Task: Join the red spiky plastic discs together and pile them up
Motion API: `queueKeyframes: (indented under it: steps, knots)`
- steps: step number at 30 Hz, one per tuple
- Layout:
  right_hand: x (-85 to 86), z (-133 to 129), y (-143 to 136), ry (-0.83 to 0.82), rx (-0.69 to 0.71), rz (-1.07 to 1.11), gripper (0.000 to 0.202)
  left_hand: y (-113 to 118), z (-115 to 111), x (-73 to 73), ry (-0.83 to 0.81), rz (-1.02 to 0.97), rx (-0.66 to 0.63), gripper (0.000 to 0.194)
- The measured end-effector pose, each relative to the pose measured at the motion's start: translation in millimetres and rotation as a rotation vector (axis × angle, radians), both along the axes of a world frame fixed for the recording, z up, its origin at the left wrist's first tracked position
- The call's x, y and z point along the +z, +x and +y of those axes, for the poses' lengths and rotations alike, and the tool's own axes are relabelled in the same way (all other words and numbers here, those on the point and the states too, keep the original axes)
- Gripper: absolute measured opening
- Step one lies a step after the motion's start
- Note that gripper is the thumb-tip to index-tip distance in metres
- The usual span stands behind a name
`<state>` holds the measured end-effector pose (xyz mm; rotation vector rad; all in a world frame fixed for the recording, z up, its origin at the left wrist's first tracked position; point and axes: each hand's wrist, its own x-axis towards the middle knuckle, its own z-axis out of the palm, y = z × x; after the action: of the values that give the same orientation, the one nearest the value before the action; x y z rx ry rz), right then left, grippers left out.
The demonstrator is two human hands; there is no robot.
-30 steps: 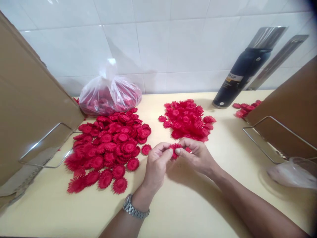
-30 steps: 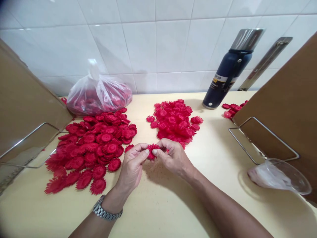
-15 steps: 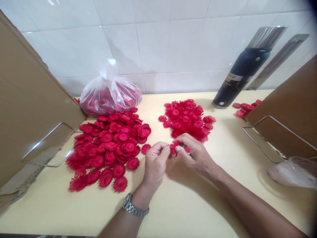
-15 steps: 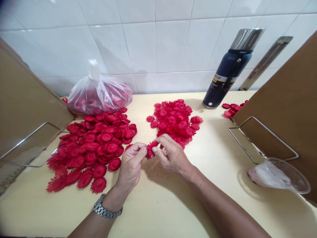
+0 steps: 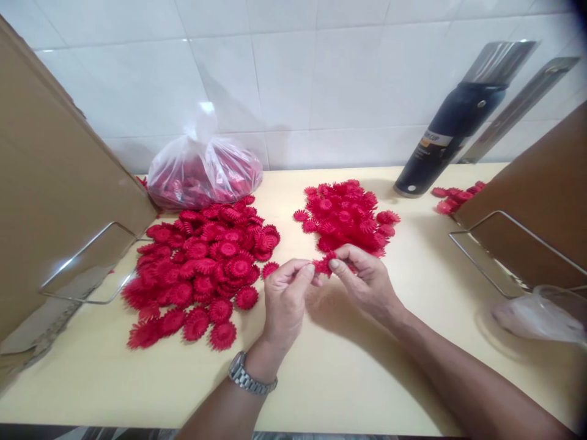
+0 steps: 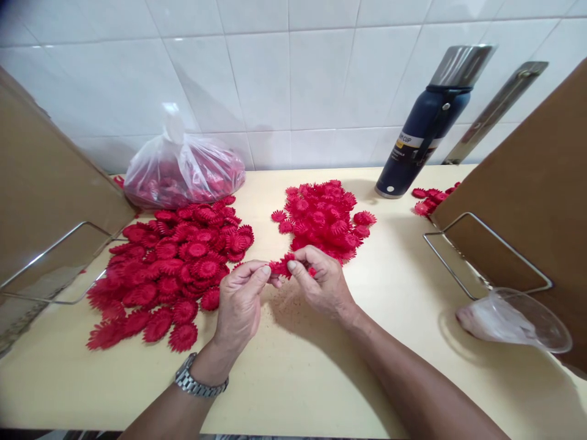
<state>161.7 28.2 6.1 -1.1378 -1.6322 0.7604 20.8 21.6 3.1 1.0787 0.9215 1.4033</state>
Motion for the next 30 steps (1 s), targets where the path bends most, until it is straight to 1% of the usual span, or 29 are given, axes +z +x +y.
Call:
queueKeyframes:
  steps: [4, 6, 7, 9, 12, 15, 17, 20, 23, 24, 26, 28, 30]
  knots:
    - [-4.7, 5, 6, -0.07, -0.102, 0.101, 0.019, -2, 2, 1.3, -0.017, -0.083, 0.068, 0.013]
    - [-3.0, 7, 9, -0.089, -0.156, 0.169, 0.021, -3, 4, 1.9, -0.018, -0.111, 0.123, 0.011]
    - [-1.1, 8, 11, -0.095, -0.162, 0.195, 0.022, -3, 4, 1.8, -0.022, -0.095, 0.134, 0.011]
    - [3.6, 9, 12, -0.106, -0.117, 0.215, 0.023, -3, 5, 0.3, -0.048, 0.009, 0.111, 0.011]
    - [8.7, 10, 14, -0.126, -0.022, 0.254, 0.027, -2, 7, -3.5, -0.073, 0.246, -0.012, 0.016]
    - [8.7, 11, 16, -0.174, 0.053, 0.313, 0.025, -2, 7, -3.5, 0.014, 0.422, -0.096, 0.027]
    - [6.9, 11, 17, -0.186, 0.103, 0.324, 0.021, -3, 5, -0.3, 0.041, 0.441, -0.081, 0.023]
    - [4.9, 9, 14, -0.155, 0.131, 0.241, 0.017, -4, 1, 5.9, 0.019, 0.358, -0.076, 0.017]
    - [5.3, 6, 10, -0.088, 0.096, 0.039, 0.017, -5, -1, 9.9, 0.041, 0.31, -0.1, 0.01]
    - [5.6, 5, 8, -0.05, 0.077, -0.034, 0.017, -4, -1, 10.9, 0.051, 0.319, -0.084, 0.009]
    - [6.0, 3, 5, 0.048, 0.04, -0.161, 0.016, -4, -1, 12.5, 0.077, 0.355, -0.012, 0.007]
    - [5.9, 2, 3, 0.154, 0.01, -0.249, 0.013, -3, 0, 13.3, 0.118, 0.411, 0.049, 0.005]
    - [6.0, 1, 1, 0.243, -0.016, -0.296, 0.012, -3, 0, 12.5, 0.147, 0.447, 0.056, 0.006]
